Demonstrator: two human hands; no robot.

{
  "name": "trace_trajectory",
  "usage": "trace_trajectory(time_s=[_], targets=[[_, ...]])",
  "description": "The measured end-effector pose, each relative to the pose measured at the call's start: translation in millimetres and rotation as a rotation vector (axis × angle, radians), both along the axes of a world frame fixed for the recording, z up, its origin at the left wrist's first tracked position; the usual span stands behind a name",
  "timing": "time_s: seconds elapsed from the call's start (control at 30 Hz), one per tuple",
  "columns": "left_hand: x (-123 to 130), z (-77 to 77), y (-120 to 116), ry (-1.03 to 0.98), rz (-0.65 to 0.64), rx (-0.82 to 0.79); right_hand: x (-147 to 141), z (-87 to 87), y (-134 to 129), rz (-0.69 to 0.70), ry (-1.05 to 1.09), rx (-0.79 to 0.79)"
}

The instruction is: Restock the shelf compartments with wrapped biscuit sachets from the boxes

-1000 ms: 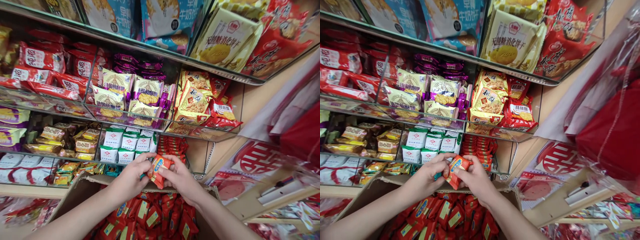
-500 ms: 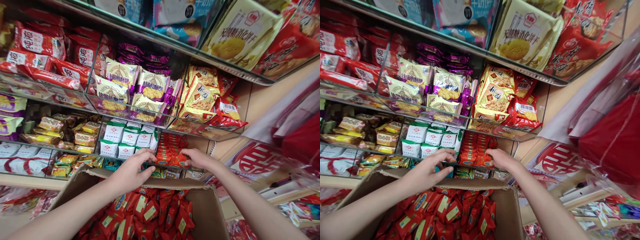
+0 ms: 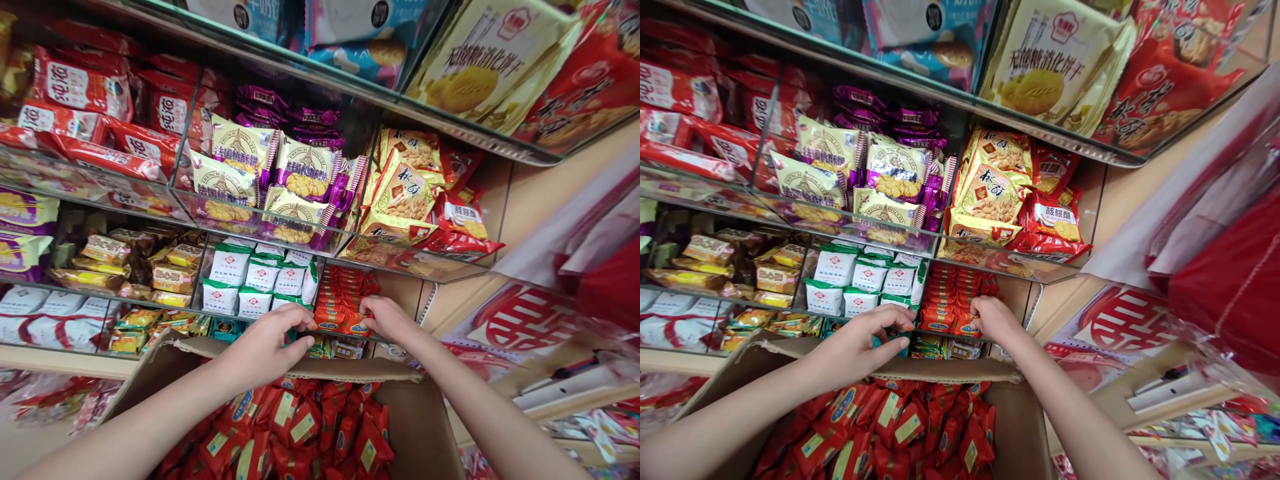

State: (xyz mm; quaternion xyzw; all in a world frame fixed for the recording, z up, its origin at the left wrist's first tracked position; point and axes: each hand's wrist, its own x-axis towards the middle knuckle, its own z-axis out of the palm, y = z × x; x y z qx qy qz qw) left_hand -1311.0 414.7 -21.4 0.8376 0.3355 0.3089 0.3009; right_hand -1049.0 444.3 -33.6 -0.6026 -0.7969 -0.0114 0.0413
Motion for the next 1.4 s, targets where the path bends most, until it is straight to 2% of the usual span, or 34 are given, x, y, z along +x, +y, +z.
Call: trace_trajectory(time_s=[0.2, 0.3, 0.43, 0.47, 0.53, 0.6, 0.63, 0.67, 0.7, 0.73, 0.8, 0.87, 0.93, 1.0, 1.13, 1.3, 1.4], targets=[[0.0, 0.5, -0.2, 0.016, 0.001, -0.027, 0.0, -5.1, 0.7, 0.010, -0.001, 0.005], [-0.3, 1.3, -0.5, 0.036, 0.000, -0.043, -0.9, 4.0, -8.2, 0.000, 0.005, 0.022], [-0.4, 2.5, -1.5, 0.029, 0.001, -0.055, -19.5, 33.9, -51.4, 0.000, 0.146, 0.202], [-0.4, 2.4, -1.7, 0.022, 0.000, -0.057, -28.3, 38.6, -67.0, 0.008, 0.210, 0.202], [-0.4, 1.8, -1.8, 0.015, -0.003, -0.060, -48.0, 33.8, -97.9, 0.077, 0.319, 0.041], [-0.2, 0.7, -1.7, 0.026, -0.003, -0.069, -66.2, 4.0, -121.6, 0.185, 0.270, -0.215], [-0.1, 0.2, -1.6, 0.037, -0.004, -0.072, -73.4, -19.5, -129.5, 0.259, 0.194, -0.363], [0.0, -0.2, -1.6, 0.050, -0.004, -0.072, -78.9, -46.7, -135.0, 0.264, 0.092, -0.473], [0.1, -0.4, -1.7, 0.062, -0.002, -0.067, -82.8, -75.3, -138.6, 0.206, 0.018, -0.529], [0.3, -0.3, -1.9, 0.070, 0.000, -0.064, -85.2, -102.7, -141.0, 0.081, -0.008, -0.529], [0.6, 0.5, -2.6, 0.081, -0.009, -0.069, -86.9, -145.6, -144.4, -0.048, -0.008, -0.485], [0.7, 1.6, -3.3, 0.091, -0.024, -0.083, -87.2, -165.5, -147.1, -0.123, 0.030, -0.407], [0.7, 2.0, -3.7, 0.099, -0.036, -0.085, -88.9, -163.6, -148.2, -0.157, 0.019, -0.371], [0.6, 1.5, -3.6, 0.100, -0.032, -0.074, -93.3, -149.0, -147.1, -0.147, -0.093, -0.402], [0.4, 1.5, -3.2, 0.146, -0.045, -0.085, -105.4, -117.7, -141.9, -0.029, -0.325, -0.529], [-1.3, 9.6, -5.5, 0.166, -0.050, -0.116, -106.7, -102.9, -138.4, -0.116, -0.254, -0.538], [-1.5, 12.7, -6.7, 0.157, -0.056, -0.143, -96.1, -87.2, -138.8, -0.104, -0.162, -0.601]])
